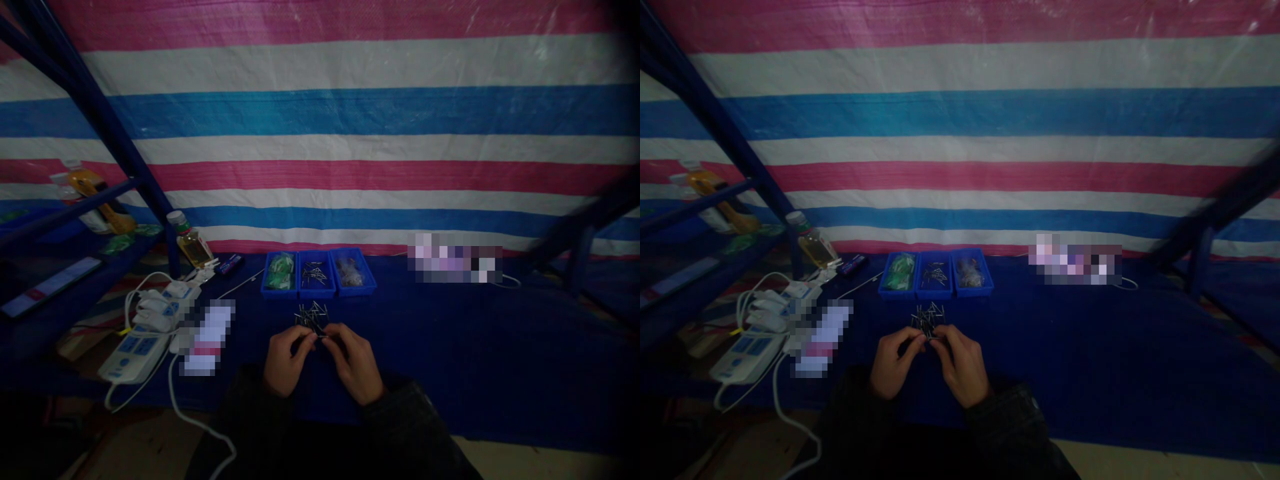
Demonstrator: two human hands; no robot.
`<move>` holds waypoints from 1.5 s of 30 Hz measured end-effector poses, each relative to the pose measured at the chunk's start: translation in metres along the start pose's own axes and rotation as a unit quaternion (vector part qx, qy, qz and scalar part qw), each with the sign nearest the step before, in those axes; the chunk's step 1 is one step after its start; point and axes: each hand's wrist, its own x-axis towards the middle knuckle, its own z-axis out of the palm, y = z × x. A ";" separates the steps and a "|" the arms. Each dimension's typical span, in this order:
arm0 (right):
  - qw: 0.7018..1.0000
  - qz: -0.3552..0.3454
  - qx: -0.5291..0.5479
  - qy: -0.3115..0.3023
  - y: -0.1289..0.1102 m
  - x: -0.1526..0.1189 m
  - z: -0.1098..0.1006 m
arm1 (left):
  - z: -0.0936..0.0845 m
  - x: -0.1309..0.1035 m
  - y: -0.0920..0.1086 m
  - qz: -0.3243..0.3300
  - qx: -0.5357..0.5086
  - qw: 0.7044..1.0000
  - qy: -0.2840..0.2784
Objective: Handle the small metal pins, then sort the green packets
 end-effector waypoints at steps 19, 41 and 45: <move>1.000 -0.011 0.005 0.008 0.000 -0.001 0.001 | 0.001 -0.001 -0.003 -0.007 -0.009 1.000 0.014; 1.000 -0.002 0.008 -0.008 -0.001 0.000 0.000 | 0.001 -0.002 -0.006 -0.017 -0.012 1.000 0.008; 1.000 -0.001 0.012 -0.004 -0.001 0.000 0.000 | 0.002 -0.002 -0.007 -0.019 -0.016 1.000 0.008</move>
